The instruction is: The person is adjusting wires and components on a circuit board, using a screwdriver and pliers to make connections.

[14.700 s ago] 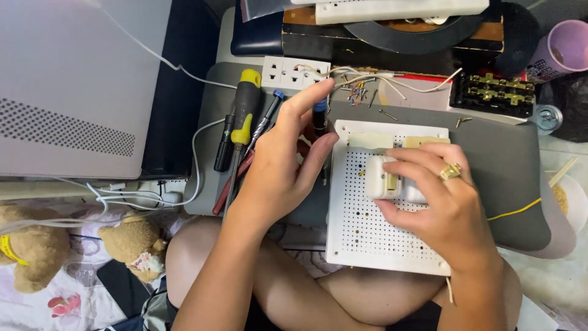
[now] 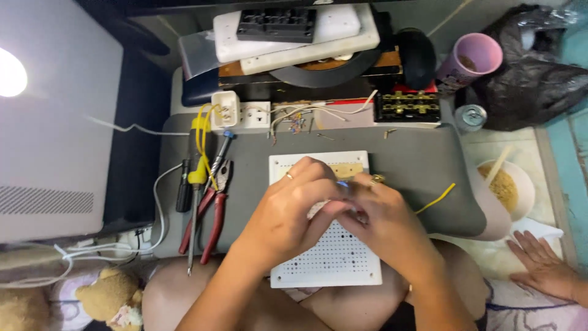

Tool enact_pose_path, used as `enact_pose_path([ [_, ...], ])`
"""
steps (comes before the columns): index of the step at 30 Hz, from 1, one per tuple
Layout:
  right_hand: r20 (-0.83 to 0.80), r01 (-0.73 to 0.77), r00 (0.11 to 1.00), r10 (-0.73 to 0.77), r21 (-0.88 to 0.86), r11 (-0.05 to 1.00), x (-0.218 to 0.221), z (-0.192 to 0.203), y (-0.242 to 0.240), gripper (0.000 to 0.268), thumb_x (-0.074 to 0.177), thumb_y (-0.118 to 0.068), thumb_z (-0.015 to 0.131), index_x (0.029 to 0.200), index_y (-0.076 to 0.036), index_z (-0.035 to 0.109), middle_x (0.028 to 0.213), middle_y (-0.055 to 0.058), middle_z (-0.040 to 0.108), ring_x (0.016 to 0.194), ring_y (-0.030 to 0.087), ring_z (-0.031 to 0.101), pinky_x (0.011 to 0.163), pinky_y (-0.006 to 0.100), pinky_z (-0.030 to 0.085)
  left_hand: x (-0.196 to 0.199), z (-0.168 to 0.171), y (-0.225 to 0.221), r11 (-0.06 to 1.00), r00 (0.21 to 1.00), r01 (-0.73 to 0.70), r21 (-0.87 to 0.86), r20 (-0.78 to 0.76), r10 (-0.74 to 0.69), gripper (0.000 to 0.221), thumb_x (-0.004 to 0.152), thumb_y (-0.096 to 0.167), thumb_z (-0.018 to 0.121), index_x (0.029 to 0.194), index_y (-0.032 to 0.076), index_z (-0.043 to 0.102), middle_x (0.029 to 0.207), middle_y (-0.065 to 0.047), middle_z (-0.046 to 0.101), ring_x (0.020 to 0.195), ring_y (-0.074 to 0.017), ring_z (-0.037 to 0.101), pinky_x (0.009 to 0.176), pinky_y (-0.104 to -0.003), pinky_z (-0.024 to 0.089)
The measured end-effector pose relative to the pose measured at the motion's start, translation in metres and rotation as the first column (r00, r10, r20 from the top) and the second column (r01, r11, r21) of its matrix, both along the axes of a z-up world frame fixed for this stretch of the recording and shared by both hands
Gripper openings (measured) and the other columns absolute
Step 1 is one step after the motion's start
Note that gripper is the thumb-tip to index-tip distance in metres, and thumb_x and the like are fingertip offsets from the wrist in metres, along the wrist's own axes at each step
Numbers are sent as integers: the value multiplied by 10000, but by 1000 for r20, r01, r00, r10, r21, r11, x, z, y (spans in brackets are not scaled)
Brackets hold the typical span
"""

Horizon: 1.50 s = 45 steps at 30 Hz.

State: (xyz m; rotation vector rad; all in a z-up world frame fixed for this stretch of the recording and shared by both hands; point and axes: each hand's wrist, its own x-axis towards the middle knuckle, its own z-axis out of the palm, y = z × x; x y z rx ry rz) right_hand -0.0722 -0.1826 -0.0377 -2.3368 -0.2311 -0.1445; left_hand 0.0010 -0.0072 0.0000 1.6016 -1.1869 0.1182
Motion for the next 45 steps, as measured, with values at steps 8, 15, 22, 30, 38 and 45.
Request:
enact_pose_path([
  [8, -22, 15, 1000, -15, 6, 1000, -2, -1, 0, 111, 860, -111, 648, 892, -73, 550, 884, 36, 538, 673, 217, 600, 625, 352, 462, -4, -5, -5, 996, 993, -3, 93, -119, 14, 80, 962, 87, 550, 964, 11, 523, 855, -132, 498, 761, -284, 496, 718, -358, 429],
  [15, 6, 69, 998, -69, -77, 995, -4, -2, 3, 167, 816, -101, 634, 953, -51, 553, 961, 74, 597, 748, 331, 632, 603, 457, 474, -11, -19, -12, 990, 987, -126, 65, -89, 131, 170, 869, 77, 687, 841, 8, 535, 791, -96, 498, 689, -225, 513, 633, -305, 437],
  [22, 28, 87, 996, -84, -116, 989, -4, -4, 5, 363, 829, -88, 663, 1133, -114, 467, 840, 83, 553, 643, 337, 597, 486, 483, 435, -10, -8, -11, 994, 986, 110, 17, -132, -107, 245, 987, -33, 455, 1188, 51, 341, 972, -207, 594, 848, -288, 594, 796, -364, 501],
  [30, -38, 69, 997, -74, -118, 991, -1, 9, 7, 258, 857, -85, 620, 1096, -71, 523, 823, 99, 562, 657, 348, 599, 506, 492, 423, -9, -11, -6, 997, 997, 43, 60, -61, -40, 273, 988, -18, 478, 1215, 22, 331, 1010, -216, 547, 877, -307, 570, 827, -380, 496],
  [38, -15, 71, 997, -74, -144, 987, -1, 0, 9, 164, 814, -90, 626, 952, -35, 556, 898, 99, 589, 740, 342, 619, 587, 481, 446, -6, -11, -5, 992, 987, -30, 123, -155, 49, 171, 954, 46, 558, 1074, 22, 438, 930, -140, 517, 847, -272, 539, 782, -353, 442],
  [45, -51, 70, 995, -81, -178, 981, 1, 11, 10, 175, 778, -95, 750, 893, -100, 618, 758, 82, 625, 676, 285, 718, 592, 342, 584, -2, -19, -14, 988, 986, -149, -41, 74, 151, 231, 880, 77, 683, 1012, 50, 496, 724, -53, 513, 637, -229, 580, 595, -342, 534],
])
